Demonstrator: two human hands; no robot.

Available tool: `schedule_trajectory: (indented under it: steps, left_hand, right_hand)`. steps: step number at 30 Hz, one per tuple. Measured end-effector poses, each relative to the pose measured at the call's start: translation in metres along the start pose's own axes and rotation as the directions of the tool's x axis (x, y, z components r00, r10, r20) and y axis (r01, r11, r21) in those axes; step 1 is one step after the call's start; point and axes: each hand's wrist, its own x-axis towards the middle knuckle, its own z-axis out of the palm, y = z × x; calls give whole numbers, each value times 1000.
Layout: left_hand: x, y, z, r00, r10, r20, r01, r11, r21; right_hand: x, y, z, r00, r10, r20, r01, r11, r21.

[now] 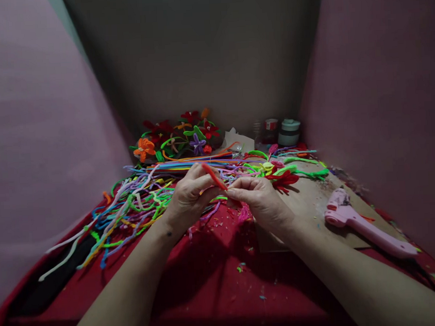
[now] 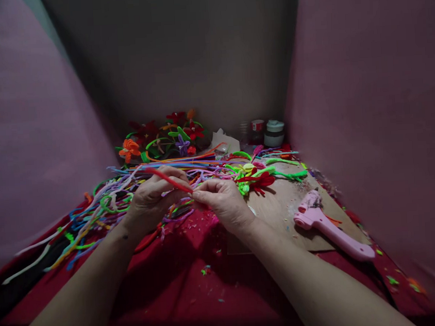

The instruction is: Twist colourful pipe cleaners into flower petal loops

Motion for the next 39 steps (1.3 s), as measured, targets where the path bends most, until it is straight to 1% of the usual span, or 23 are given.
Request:
schedule_trajectory:
  steps: [1,3,4,6,7,8,9,11,13,15,16,19,22,24,26,29,30,31,32,34,35,37,39]
  left_hand:
    - [0,1,0,1000,-22,4,22,1000,-5]
    - [0,2,0,986,-157,59,161,984,-71]
    - [-1,1,1,961,-252,118,267,954,-136]
    - [-2,-2,4,874,-409,262,476,831,-289]
    - [-3,-5,5,831,-446,332,548,756,-358]
    - [-4,-8,6,806,-458,376,588,692,-418]
    - [-4,-10,8,797,-461,390,603,649,-465]
    - [-4,-12,9,803,-469,368,595,619,-512]
    - [-2,-12,8,823,-475,313,567,649,-507]
    - [0,-9,7,847,-474,241,530,714,-458]
    - [1,-7,7,859,-468,207,510,750,-421]
    - [3,-4,6,890,-437,134,457,843,-285]
    - [3,-3,6,910,-400,104,413,895,-169]
    - [3,-3,4,911,-394,122,407,906,-112]
    - [2,-3,1,905,-390,170,408,909,-88]
    - [2,-1,-1,910,-320,262,353,931,-90]
    - [2,-1,-1,914,-280,295,317,944,-86]
    - [1,0,-1,915,-246,319,283,956,-76]
    - [1,0,0,915,-228,333,261,964,-55]
    - [1,0,0,908,-253,333,267,964,5]
    - [1,0,0,902,-287,324,294,955,27]
    - [2,-1,-1,886,-345,309,352,935,32]
    - [2,-1,-2,882,-361,304,379,926,0]
  right_hand:
    - [-1,0,1,1000,-9,-2,9,999,-37]
    - [-5,1,2,996,-89,-17,84,980,-182]
    - [-6,2,2,985,-169,-21,156,944,-290]
    - [-9,6,3,934,-356,15,313,801,-510]
    - [-10,8,3,903,-427,44,370,723,-583]
    - [-11,10,3,881,-470,60,402,674,-620]
    - [-10,11,3,877,-477,55,404,672,-620]
    - [-8,12,3,926,-378,-13,316,792,-522]
    - [-5,9,3,986,-160,-54,134,934,-332]
    - [-2,5,3,999,41,-27,-45,985,-169]
    - [-1,4,3,995,98,-18,-99,987,-123]
    - [0,5,2,991,108,-79,-116,988,-106]
    - [-1,12,1,991,-25,-134,-14,960,-278]
    - [-2,16,1,980,-167,-103,103,884,-456]
    - [-4,16,0,929,-370,-23,282,746,-604]
    - [-6,9,0,753,-633,180,538,435,-722]
    - [-6,7,-1,707,-666,239,575,344,-742]
    - [-6,5,-1,689,-668,280,584,283,-760]
    - [-5,4,-1,697,-652,297,572,256,-779]
    - [-4,2,-2,755,-600,263,517,298,-803]
    - [-3,2,-3,799,-563,213,476,375,-795]
    - [-1,2,-3,910,-407,85,345,626,-699]
    - [1,1,-4,991,-136,-5,117,870,-478]
